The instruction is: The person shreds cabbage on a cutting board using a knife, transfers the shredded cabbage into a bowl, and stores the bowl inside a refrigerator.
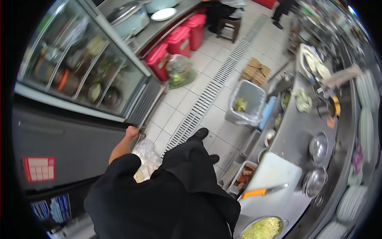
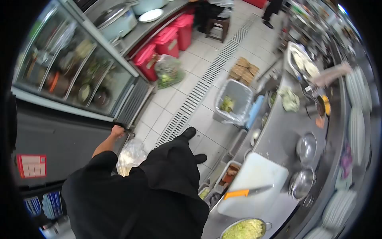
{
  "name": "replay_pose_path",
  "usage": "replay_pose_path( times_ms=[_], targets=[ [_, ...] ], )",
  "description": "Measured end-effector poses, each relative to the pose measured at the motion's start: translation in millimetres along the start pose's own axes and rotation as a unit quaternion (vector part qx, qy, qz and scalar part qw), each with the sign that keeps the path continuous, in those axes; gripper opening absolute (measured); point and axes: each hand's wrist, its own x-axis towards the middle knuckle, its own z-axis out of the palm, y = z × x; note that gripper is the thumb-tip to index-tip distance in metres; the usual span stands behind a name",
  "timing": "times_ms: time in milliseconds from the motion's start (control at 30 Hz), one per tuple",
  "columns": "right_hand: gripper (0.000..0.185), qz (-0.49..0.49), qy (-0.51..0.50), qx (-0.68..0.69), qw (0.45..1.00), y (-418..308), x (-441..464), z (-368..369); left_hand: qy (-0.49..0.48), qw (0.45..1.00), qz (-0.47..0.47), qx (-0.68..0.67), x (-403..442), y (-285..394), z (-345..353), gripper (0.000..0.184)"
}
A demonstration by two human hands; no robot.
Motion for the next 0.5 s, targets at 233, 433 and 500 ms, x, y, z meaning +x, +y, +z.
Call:
replay_pose_path(
  times_ms=[233, 433, 500],
  targets=[
    [0.024, -0.052, -0.158, 0.027, 0.986, -70.7, -41.0, 155.6, 0.255, 0.916, 0.304, -0.065, 87.1, 153.6, -151.2, 0.029],
    [0.024, -0.08, -0.248, 0.053, 0.964, -122.6, -121.7, 262.6, 0.516, 0.733, 0.422, -0.136, 63.7, 402.2, -441.0, 0.045],
    [0.023, -0.077, -0.271, 0.058, 0.958, -135.6, -152.6, 292.8, 0.54, 0.737, 0.395, -0.095, 81.5, 451.5, -495.9, 0.064]
  ],
)
